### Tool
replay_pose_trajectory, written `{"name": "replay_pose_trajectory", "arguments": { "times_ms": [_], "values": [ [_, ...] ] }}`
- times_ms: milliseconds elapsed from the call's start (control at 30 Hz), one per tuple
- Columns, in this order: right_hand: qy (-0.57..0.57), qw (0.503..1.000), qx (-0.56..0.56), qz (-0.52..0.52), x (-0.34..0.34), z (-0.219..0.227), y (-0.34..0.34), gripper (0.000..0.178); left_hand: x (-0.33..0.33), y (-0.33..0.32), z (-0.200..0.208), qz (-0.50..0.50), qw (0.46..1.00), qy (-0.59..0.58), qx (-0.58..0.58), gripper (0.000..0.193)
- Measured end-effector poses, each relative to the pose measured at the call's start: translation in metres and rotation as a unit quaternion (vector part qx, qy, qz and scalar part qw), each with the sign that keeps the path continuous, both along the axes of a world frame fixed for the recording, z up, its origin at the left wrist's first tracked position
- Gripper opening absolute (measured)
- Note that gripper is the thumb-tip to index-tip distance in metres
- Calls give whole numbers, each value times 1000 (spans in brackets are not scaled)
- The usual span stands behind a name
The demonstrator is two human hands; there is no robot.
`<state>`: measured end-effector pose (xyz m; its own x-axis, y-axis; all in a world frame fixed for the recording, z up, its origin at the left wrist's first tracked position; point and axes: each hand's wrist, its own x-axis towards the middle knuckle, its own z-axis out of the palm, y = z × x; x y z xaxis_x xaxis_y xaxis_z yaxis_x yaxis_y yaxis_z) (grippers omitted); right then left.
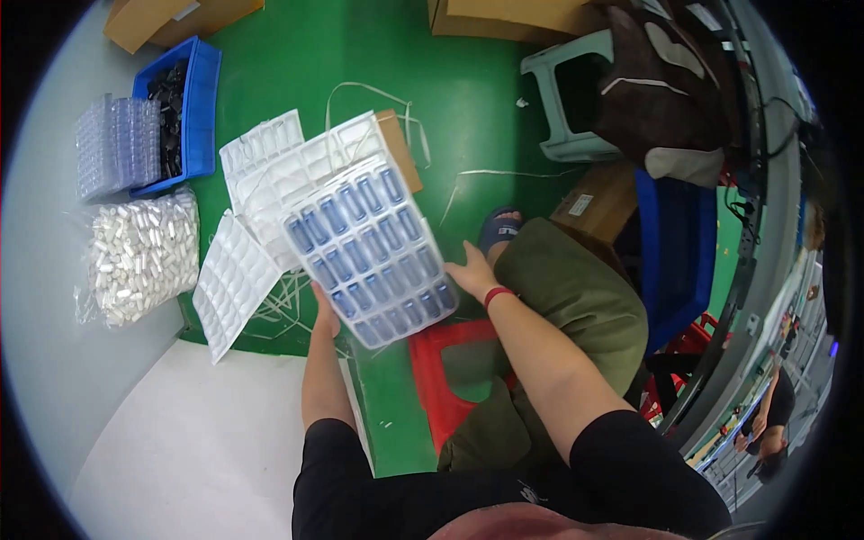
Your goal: The person assembles lithium battery packs by hand, inserting lithium battery cells into plastic battery cases and then fitting plastic covers onto the cases.
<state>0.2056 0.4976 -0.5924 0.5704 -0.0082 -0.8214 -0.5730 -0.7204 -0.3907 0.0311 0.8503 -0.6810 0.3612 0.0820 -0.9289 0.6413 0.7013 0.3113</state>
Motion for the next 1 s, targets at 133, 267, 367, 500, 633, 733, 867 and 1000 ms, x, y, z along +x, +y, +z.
{"name": "replay_pose_trajectory", "arguments": {
  "times_ms": [133,267,367,500,633,733,867,1000],
  "values": [
    [-39,998,36,17,18,-35,-4,102,11,-13,-17,49,997,-24,-52,105],
    [85,967,234,-51,25,-48,0,111,18,-30,-35,170,985,12,-35,97],
    [52,989,142,-2,28,-50,15,117,10,-15,-37,69,996,3,49,83],
    [118,981,153,-8,42,-59,2,125,21,-43,-26,156,985,22,65,67],
    [176,969,174,14,49,-58,4,125,31,-35,-19,150,987,-24,59,66],
    [152,972,180,-6,48,-53,22,109,29,-14,-16,132,991,-9,8,67],
    [205,944,252,-56,55,-74,32,69,26,-27,-15,169,976,-5,140,70],
    [181,934,186,-247,47,-127,18,67,48,-49,-25,194,978,-2,76,70]
  ]
}}
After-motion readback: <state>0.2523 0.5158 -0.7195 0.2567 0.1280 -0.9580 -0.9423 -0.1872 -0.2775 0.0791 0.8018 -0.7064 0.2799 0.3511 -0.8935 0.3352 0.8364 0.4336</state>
